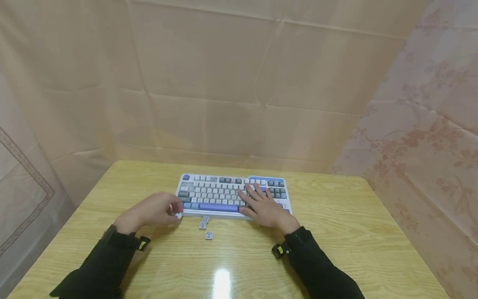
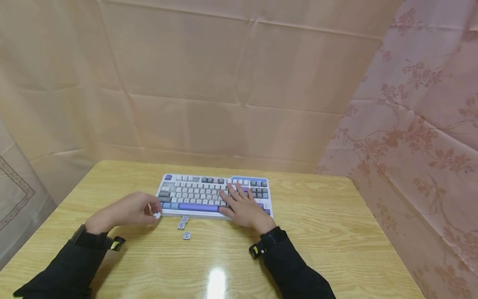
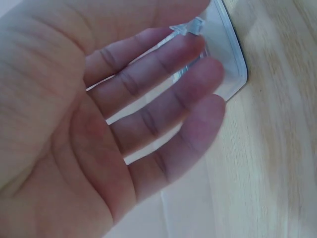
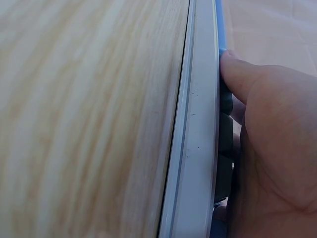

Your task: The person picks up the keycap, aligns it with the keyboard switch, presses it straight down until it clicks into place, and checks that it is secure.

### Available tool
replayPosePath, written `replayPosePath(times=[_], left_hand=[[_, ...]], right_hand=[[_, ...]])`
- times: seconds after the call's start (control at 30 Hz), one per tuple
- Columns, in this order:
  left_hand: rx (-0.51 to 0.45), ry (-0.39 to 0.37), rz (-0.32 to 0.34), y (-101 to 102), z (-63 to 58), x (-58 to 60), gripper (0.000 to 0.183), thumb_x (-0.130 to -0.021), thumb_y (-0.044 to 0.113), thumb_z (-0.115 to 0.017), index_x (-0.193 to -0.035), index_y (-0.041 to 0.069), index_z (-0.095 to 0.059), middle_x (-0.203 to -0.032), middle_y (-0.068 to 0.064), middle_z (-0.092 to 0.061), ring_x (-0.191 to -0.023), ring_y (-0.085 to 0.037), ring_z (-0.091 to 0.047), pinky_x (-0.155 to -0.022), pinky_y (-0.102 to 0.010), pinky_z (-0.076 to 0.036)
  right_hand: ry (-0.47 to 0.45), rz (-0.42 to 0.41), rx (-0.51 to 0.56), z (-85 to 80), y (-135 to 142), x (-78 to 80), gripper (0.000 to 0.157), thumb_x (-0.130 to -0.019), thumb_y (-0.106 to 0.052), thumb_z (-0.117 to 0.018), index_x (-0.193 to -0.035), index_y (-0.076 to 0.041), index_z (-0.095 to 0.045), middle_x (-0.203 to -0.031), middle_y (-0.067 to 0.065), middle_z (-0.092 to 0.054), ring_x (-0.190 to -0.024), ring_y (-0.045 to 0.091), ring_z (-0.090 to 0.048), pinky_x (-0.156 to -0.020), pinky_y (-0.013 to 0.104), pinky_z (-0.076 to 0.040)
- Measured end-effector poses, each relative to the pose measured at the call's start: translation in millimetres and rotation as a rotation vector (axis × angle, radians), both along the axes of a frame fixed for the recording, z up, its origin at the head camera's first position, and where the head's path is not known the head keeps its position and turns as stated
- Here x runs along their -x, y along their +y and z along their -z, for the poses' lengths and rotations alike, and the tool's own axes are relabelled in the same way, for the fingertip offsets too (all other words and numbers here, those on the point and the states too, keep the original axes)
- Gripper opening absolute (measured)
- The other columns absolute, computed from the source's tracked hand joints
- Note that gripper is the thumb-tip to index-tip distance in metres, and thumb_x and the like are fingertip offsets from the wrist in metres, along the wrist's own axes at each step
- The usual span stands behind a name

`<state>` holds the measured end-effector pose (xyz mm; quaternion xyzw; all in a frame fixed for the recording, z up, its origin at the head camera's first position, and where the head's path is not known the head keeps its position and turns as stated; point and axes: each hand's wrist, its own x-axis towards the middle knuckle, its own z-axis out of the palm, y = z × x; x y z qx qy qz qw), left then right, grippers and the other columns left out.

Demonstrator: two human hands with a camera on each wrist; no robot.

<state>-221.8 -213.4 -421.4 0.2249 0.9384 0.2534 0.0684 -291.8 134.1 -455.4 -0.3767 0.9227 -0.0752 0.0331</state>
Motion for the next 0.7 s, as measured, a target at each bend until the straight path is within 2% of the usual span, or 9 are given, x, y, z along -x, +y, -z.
replayPosePath(times=[0.13,0.37,0.53,0.7], left_hand=[[-0.020,0.035,-0.005,-1,1.8,0.5,0.014,-0.077,0.013,-0.074,-0.090,0.016,-0.068,-0.083,0.005,-0.063,-0.072,-0.010,-0.057,-0.065,-0.030,-0.051],[-0.068,0.101,-0.044,-4,8.3,5.3,0.030,-0.082,0.020,-0.071,-0.111,0.014,-0.070,-0.084,0.009,-0.062,-0.071,-0.010,-0.056,-0.058,-0.028,-0.051],[-0.089,0.102,-0.074,-6,11.3,8.6,0.025,-0.081,0.018,-0.072,-0.106,0.016,-0.072,-0.089,0.008,-0.064,-0.074,-0.011,-0.057,-0.059,-0.028,-0.052],[-0.066,0.115,-0.081,-5,11.7,10.6,0.020,-0.079,0.016,-0.074,-0.099,0.018,-0.071,-0.090,0.007,-0.066,-0.078,-0.009,-0.058,-0.064,-0.027,-0.051]], right_hand=[[0.004,0.003,0.004,-0.1,0,0.0,0.063,-0.099,-0.054,-0.027,-0.152,-0.022,-0.016,-0.159,0.010,-0.005,-0.142,0.032,0.001,-0.108,0.058,-0.001],[0.005,0.001,0.004,0.8,0,0.5,0.063,-0.099,-0.054,-0.027,-0.152,-0.022,-0.016,-0.159,0.010,-0.006,-0.142,0.032,0.001,-0.109,0.058,-0.002],[0.017,-0.003,0.003,1.3,0,0.2,0.063,-0.100,-0.053,-0.027,-0.152,-0.020,-0.019,-0.158,0.011,-0.007,-0.142,0.034,0.001,-0.109,0.058,-0.002],[0.010,-0.002,0.012,0.0,0,-0.6,0.062,-0.100,-0.053,-0.029,-0.152,-0.021,-0.018,-0.158,0.011,-0.008,-0.142,0.034,0.000,-0.109,0.058,-0.003]])
